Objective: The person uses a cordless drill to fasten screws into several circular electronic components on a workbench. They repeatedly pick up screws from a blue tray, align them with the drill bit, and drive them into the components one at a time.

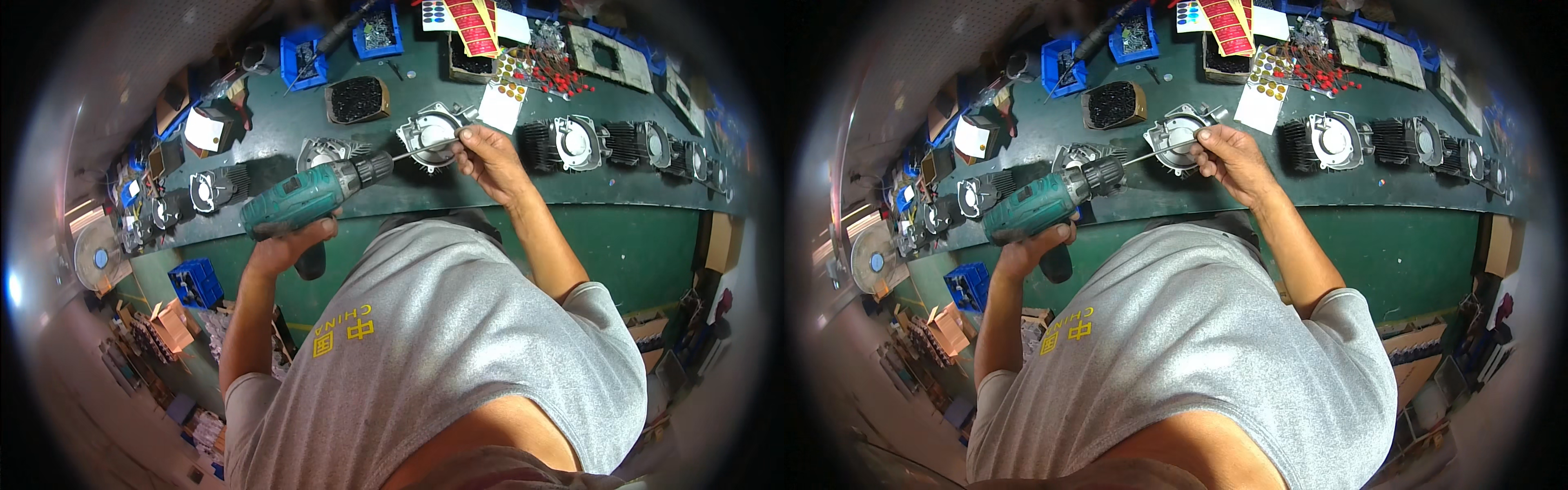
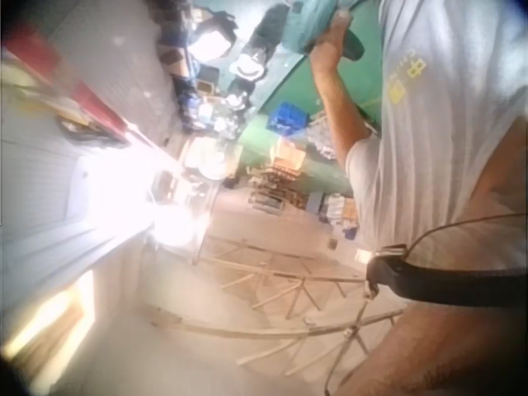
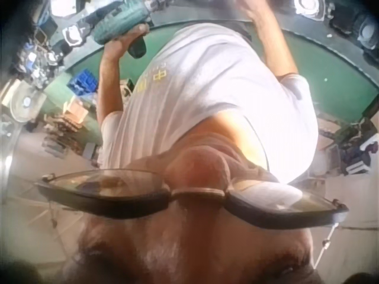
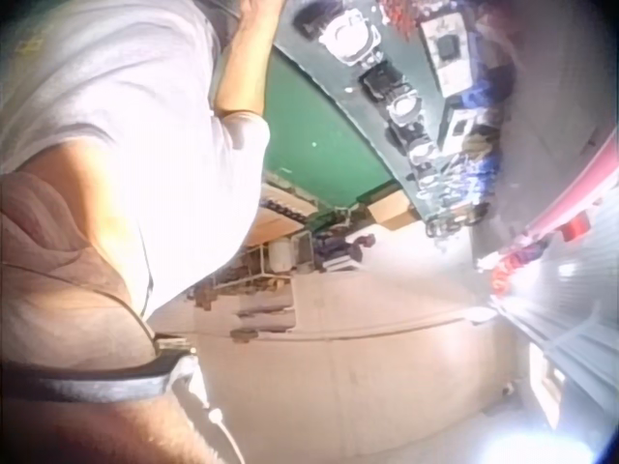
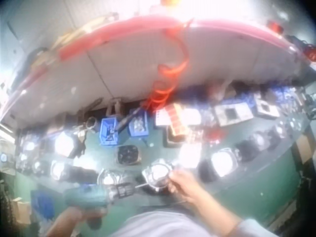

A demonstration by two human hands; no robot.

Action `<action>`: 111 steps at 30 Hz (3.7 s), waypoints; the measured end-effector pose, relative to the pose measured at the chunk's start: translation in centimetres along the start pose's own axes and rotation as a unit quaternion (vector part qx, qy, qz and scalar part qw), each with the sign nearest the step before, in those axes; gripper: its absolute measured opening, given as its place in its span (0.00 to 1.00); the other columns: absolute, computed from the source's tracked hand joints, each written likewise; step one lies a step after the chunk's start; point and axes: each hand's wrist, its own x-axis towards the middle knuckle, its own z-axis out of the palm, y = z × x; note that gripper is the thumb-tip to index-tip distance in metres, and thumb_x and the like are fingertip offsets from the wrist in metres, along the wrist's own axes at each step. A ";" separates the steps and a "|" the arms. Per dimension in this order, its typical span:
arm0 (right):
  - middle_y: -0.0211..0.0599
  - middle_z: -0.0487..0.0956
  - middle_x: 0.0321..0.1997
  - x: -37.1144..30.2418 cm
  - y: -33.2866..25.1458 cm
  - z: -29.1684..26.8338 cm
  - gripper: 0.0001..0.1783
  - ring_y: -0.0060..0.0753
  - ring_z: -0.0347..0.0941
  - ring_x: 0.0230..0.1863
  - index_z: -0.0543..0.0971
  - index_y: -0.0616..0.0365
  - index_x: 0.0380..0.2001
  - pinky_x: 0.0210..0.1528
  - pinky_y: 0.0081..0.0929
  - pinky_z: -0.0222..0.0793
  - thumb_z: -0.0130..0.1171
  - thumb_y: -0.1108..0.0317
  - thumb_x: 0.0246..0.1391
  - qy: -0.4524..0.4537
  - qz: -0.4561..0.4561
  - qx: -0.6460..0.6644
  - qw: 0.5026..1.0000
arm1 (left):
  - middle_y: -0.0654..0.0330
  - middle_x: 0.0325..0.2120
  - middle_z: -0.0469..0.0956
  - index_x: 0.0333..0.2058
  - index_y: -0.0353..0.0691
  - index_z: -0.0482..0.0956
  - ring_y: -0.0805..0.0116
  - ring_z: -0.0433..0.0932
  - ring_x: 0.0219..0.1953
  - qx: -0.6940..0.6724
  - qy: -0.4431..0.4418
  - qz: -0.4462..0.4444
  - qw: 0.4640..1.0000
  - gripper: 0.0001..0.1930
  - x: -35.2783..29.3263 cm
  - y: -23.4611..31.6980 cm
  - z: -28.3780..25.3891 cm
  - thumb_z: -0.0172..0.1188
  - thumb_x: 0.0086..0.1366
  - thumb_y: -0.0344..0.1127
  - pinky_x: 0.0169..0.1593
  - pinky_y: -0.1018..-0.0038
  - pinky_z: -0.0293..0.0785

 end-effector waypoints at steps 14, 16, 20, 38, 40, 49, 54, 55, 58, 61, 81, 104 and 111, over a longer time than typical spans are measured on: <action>0.35 0.84 0.37 3.3 0.5 -4.7 0.11 0.22 0.77 0.37 0.80 0.64 0.42 0.42 0.22 0.74 0.60 0.65 0.66 0.263 -0.311 -0.202 0.891 | 0.67 0.39 0.81 0.50 0.38 0.81 0.78 0.77 0.41 0.095 0.029 0.076 0.992 0.17 2.1 0.0 2.0 0.69 0.63 0.33 0.46 0.76 0.75; 0.41 0.85 0.47 4.8 1.2 -5.7 0.13 0.25 0.78 0.48 0.80 0.67 0.44 0.53 0.25 0.72 0.58 0.65 0.67 0.258 -0.331 -0.325 0.848 | 0.67 0.39 0.81 0.51 0.37 0.80 0.78 0.76 0.41 0.112 0.004 0.089 0.990 0.18 3.0 0.1 2.6 0.68 0.63 0.32 0.46 0.76 0.75; 0.36 0.85 0.38 7.0 2.0 -4.1 0.13 0.12 0.67 0.29 0.80 0.65 0.42 0.33 0.16 0.66 0.57 0.64 0.68 0.220 -0.329 -0.291 0.871 | 0.66 0.40 0.82 0.53 0.36 0.80 0.78 0.77 0.42 0.118 -0.003 0.070 0.991 0.19 4.3 1.4 4.3 0.68 0.63 0.31 0.47 0.76 0.75; 0.44 0.85 0.44 8.9 2.0 -5.3 0.10 0.19 0.75 0.38 0.72 0.64 0.41 0.41 0.21 0.73 0.51 0.66 0.69 0.105 -0.296 -0.256 0.914 | 0.59 0.34 0.83 0.45 0.35 0.83 0.72 0.80 0.37 0.187 -0.026 0.095 0.978 0.16 6.2 3.3 5.0 0.70 0.61 0.36 0.44 0.72 0.77; 0.46 0.85 0.44 9.0 2.0 -5.5 0.10 0.21 0.76 0.40 0.72 0.64 0.42 0.43 0.22 0.74 0.50 0.66 0.69 0.100 -0.285 -0.260 0.917 | 0.59 0.34 0.83 0.45 0.35 0.83 0.71 0.80 0.36 0.196 -0.023 0.104 0.975 0.17 6.4 2.9 5.0 0.71 0.60 0.37 0.44 0.71 0.77; 0.42 0.85 0.41 10.1 2.5 -5.8 0.11 0.21 0.75 0.38 0.72 0.63 0.41 0.43 0.23 0.73 0.49 0.64 0.70 0.096 -0.289 -0.254 0.918 | 0.50 0.33 0.85 0.40 0.39 0.82 0.50 0.84 0.38 0.472 -0.125 0.145 0.860 0.19 10.1 12.8 6.6 0.74 0.50 0.35 0.46 0.59 0.80; 0.40 0.85 0.39 10.2 2.7 -5.5 0.12 0.21 0.75 0.37 0.72 0.63 0.40 0.42 0.23 0.73 0.50 0.63 0.70 0.098 -0.301 -0.245 0.917 | 0.45 0.33 0.84 0.33 0.37 0.84 0.44 0.84 0.38 0.590 -0.142 0.147 0.781 0.12 12.4 16.3 8.7 0.67 0.51 0.38 0.45 0.55 0.81; 0.41 0.85 0.39 10.1 2.6 -5.6 0.12 0.21 0.75 0.36 0.72 0.63 0.40 0.42 0.23 0.73 0.50 0.63 0.70 0.099 -0.298 -0.253 0.915 | 0.45 0.32 0.84 0.32 0.37 0.84 0.44 0.84 0.38 0.591 -0.143 0.143 0.781 0.12 12.6 16.5 8.9 0.67 0.50 0.38 0.45 0.54 0.81; 0.40 0.85 0.40 9.7 2.1 -5.2 0.13 0.20 0.75 0.35 0.73 0.64 0.41 0.41 0.23 0.73 0.52 0.62 0.69 0.102 -0.291 -0.252 0.917 | 0.47 0.32 0.84 0.34 0.36 0.84 0.46 0.84 0.36 0.565 -0.157 0.142 0.798 0.13 12.9 16.2 8.2 0.68 0.51 0.37 0.43 0.57 0.81; 0.39 0.85 0.40 9.5 2.3 -5.8 0.13 0.18 0.74 0.35 0.74 0.64 0.42 0.41 0.23 0.73 0.55 0.63 0.69 0.097 -0.292 -0.277 0.910 | 0.52 0.32 0.84 0.38 0.36 0.83 0.55 0.82 0.33 0.504 -0.168 0.163 0.831 0.14 12.0 15.4 6.7 0.71 0.54 0.34 0.41 0.65 0.79; 0.44 0.84 0.42 2.3 -1.1 0.2 0.14 0.30 0.83 0.40 0.80 0.71 0.50 0.45 0.25 0.84 0.62 0.76 0.62 0.086 -0.117 -0.058 0.988 | 0.61 0.32 0.82 0.46 0.34 0.81 0.72 0.80 0.35 -0.048 0.024 0.044 0.998 0.15 1.7 -0.4 1.9 0.68 0.62 0.33 0.43 0.72 0.77; 0.39 0.83 0.42 5.4 1.8 1.1 0.23 0.46 0.78 0.47 0.80 0.53 0.51 0.47 0.42 0.76 0.60 0.80 0.51 -0.109 -0.255 -0.694 0.665 | 0.62 0.35 0.83 0.42 0.36 0.82 0.72 0.80 0.38 0.189 0.035 0.059 0.980 0.15 1.0 3.9 -0.5 0.73 0.58 0.35 0.43 0.72 0.76; 0.45 0.80 0.41 5.4 2.7 0.5 0.36 0.50 0.76 0.42 0.70 0.50 0.65 0.43 0.43 0.75 0.58 0.80 0.51 -0.117 -0.245 -0.750 0.603 | 0.56 0.39 0.84 0.45 0.35 0.81 0.65 0.83 0.42 0.411 0.013 0.076 0.908 0.19 2.3 7.8 1.2 0.74 0.56 0.35 0.49 0.68 0.78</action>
